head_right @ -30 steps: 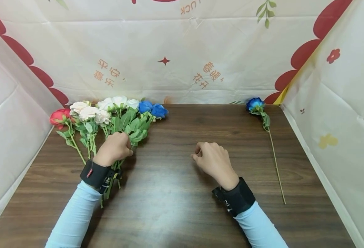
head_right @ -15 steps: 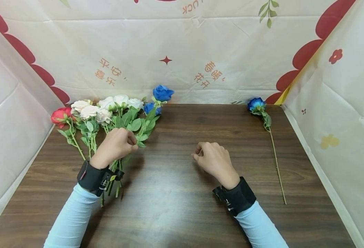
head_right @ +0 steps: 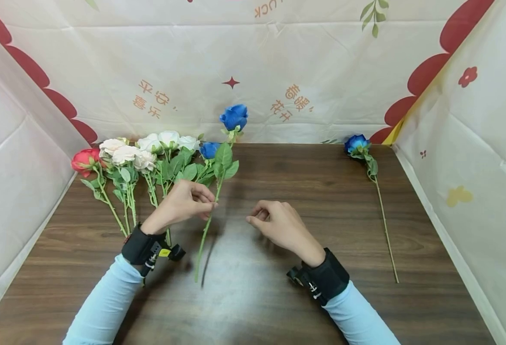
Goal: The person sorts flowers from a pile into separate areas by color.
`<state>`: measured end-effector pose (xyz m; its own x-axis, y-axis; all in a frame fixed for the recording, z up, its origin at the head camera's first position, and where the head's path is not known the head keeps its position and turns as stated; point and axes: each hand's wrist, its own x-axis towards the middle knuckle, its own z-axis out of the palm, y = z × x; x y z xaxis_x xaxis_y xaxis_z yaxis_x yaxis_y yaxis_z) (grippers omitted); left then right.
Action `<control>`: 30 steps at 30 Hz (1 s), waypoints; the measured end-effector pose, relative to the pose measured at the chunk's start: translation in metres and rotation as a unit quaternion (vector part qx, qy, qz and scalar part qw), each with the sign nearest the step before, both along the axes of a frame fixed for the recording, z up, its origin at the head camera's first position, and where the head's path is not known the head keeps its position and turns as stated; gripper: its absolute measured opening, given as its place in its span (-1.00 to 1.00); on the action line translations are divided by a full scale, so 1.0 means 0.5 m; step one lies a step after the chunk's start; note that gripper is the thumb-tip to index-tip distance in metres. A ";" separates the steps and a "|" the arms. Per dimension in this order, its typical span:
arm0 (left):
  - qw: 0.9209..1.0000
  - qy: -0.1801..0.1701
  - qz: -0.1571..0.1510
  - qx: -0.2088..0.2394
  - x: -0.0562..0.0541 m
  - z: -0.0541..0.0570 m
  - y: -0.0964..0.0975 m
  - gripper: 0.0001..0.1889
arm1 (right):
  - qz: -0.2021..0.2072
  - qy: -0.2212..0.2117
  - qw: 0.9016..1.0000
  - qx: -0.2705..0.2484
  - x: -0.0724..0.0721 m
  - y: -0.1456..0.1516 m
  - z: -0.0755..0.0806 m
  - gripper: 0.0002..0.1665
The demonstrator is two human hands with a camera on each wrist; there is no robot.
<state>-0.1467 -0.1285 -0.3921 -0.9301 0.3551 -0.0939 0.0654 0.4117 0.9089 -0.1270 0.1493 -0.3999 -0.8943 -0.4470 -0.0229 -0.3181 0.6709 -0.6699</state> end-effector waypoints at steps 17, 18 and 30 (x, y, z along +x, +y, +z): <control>0.995 0.042 0.027 0.087 0.038 -0.026 0.100 -0.86 | 0.027 -0.186 0.961 -0.204 0.042 -0.059 -0.017 -0.68; 0.995 0.044 0.025 0.088 0.039 -0.026 0.101 -0.86 | 0.024 -0.191 0.959 -0.208 0.042 -0.059 -0.017 -0.68; 0.994 0.104 0.000 0.043 0.044 -0.030 0.106 -0.81 | 0.007 -0.189 0.962 -0.199 0.037 -0.028 -0.011 -0.71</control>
